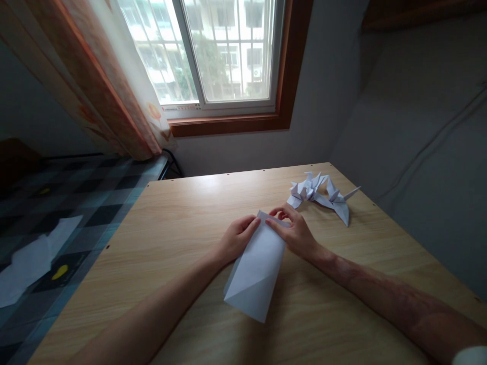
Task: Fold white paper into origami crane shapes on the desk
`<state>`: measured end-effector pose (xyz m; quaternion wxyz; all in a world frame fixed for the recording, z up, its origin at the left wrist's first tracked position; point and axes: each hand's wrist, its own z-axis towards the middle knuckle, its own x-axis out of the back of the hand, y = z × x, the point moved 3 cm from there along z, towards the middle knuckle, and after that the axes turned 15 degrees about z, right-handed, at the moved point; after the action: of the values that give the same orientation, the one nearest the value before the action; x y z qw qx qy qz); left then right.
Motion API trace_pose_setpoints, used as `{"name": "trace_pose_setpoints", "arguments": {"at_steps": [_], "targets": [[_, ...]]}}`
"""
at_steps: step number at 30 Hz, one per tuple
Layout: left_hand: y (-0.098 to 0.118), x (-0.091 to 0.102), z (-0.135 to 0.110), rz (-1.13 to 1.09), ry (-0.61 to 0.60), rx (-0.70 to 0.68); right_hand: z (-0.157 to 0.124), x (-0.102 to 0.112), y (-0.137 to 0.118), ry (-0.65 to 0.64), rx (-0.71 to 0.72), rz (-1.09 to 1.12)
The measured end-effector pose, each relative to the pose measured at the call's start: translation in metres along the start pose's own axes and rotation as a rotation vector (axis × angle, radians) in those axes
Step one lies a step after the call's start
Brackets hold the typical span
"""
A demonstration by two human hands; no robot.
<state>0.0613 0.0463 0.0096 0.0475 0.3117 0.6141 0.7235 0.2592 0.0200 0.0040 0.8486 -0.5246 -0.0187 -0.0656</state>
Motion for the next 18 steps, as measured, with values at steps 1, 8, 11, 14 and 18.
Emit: {"name": "trace_pose_setpoints", "arguments": {"at_steps": [1,8,11,14,18], "targets": [[-0.0009,-0.001,-0.0005,0.0,0.005,0.0,-0.0006,0.0001,0.0,0.003,0.008,0.002],[-0.0044,-0.0041,-0.0026,0.005,0.016,-0.007,-0.0012,0.0019,-0.0045,0.014,0.033,-0.021],[-0.0038,-0.0034,-0.0028,0.05,0.036,-0.026,0.0,0.0028,-0.006,0.021,0.047,0.001],[-0.0024,-0.0035,-0.0039,0.084,0.029,-0.028,0.0009,0.0018,-0.0069,-0.002,0.045,0.043],[0.0017,-0.0058,-0.0067,0.139,-0.04,-0.042,0.0021,0.0009,-0.0048,-0.002,-0.048,0.077]]}}
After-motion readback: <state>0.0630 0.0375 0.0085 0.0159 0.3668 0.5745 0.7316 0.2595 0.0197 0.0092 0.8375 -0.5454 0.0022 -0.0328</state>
